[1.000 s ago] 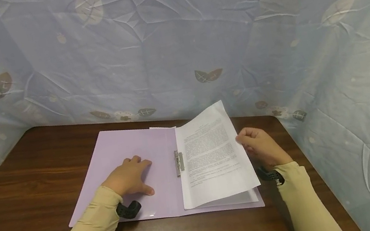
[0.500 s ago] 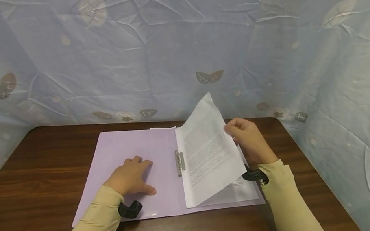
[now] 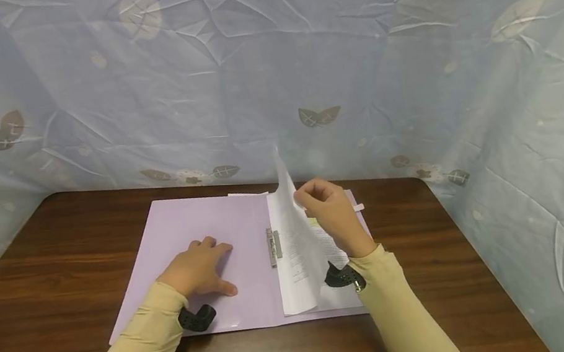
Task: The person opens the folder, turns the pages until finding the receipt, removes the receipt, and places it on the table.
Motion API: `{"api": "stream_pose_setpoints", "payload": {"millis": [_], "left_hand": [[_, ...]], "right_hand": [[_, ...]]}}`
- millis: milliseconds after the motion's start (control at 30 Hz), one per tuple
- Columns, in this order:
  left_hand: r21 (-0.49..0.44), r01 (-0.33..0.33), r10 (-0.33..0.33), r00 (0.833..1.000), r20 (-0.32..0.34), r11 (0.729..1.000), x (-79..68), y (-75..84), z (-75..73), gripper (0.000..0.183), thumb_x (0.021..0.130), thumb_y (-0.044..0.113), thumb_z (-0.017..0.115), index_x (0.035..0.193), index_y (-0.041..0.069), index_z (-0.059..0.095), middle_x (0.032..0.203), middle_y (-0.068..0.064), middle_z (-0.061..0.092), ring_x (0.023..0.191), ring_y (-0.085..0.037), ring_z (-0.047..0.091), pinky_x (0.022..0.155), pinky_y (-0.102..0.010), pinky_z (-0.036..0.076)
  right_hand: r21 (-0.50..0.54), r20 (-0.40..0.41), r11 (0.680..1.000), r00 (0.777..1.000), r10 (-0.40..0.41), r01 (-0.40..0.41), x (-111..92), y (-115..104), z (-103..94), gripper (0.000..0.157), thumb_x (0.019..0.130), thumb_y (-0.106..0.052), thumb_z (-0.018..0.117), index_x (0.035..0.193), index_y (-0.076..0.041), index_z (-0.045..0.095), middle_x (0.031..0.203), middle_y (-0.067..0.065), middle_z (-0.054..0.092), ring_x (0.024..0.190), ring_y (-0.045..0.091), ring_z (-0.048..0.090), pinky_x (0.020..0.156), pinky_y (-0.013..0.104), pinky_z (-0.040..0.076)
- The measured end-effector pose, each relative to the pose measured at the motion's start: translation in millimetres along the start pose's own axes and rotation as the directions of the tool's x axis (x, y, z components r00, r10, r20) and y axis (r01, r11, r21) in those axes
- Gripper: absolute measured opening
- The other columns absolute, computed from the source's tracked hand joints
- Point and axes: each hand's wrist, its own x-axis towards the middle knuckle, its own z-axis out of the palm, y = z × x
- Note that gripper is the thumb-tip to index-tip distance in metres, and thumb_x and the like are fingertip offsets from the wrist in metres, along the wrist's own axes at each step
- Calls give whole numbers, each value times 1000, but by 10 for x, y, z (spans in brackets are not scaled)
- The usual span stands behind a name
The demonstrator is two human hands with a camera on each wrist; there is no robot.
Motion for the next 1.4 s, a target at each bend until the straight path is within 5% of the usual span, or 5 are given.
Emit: {"api": "stream_pose_setpoints", "payload": {"millis": [267, 467, 967, 1200, 1400], "left_hand": [[-94, -24, 29, 998, 50, 995, -20, -39, -93, 88, 77, 53, 87, 146, 7, 56, 149, -29, 48, 136, -52, 45, 106, -66, 42], [-131, -75, 77, 997, 11, 989, -29, -192, -206, 65, 93, 40, 75, 144, 4, 58, 138, -23, 59, 130, -45, 55, 108, -60, 44], [-180, -64, 18, 969, -246, 982, -257, -362, -620, 58, 105, 36, 58, 150, 0, 49, 148, -30, 51, 140, -49, 44, 114, -63, 35], [-139, -150, 135, 985, -110, 979, -101, -162, -380, 75, 95, 45, 73, 151, 2, 49, 153, -28, 48, 144, -48, 41, 117, -62, 32], [-162, -72, 78, 997, 30, 984, -68, -169, -210, 85, 87, 50, 79, 153, 5, 48, 158, -33, 37, 147, -52, 33, 118, -65, 29]], "right_hand": [[0, 144, 1000, 990, -1, 1, -49, 116, 262, 23, 103, -19, 64, 91, 1, 68, 92, 7, 70, 89, 19, 67, 81, 33, 59], [-348, 279, 935, 960, 25, 76, -78, 201, 219, 20, 102, -27, 62, 93, -13, 73, 93, 0, 72, 94, 21, 65, 84, 38, 54], [-497, 605, 818, 791, 87, 290, -146, 346, 285, 16, 103, -23, 63, 111, -15, 74, 114, -3, 74, 112, 13, 65, 103, 38, 51], [-510, 678, 811, 715, 173, 288, -167, 393, 312, 26, 103, -24, 61, 126, -16, 71, 140, 0, 65, 133, 16, 57, 114, 38, 43], [-500, 701, 811, 692, 173, 304, -163, 431, 341, 28, 103, -25, 61, 128, -17, 71, 146, -1, 61, 138, 16, 53, 117, 39, 40]]}}
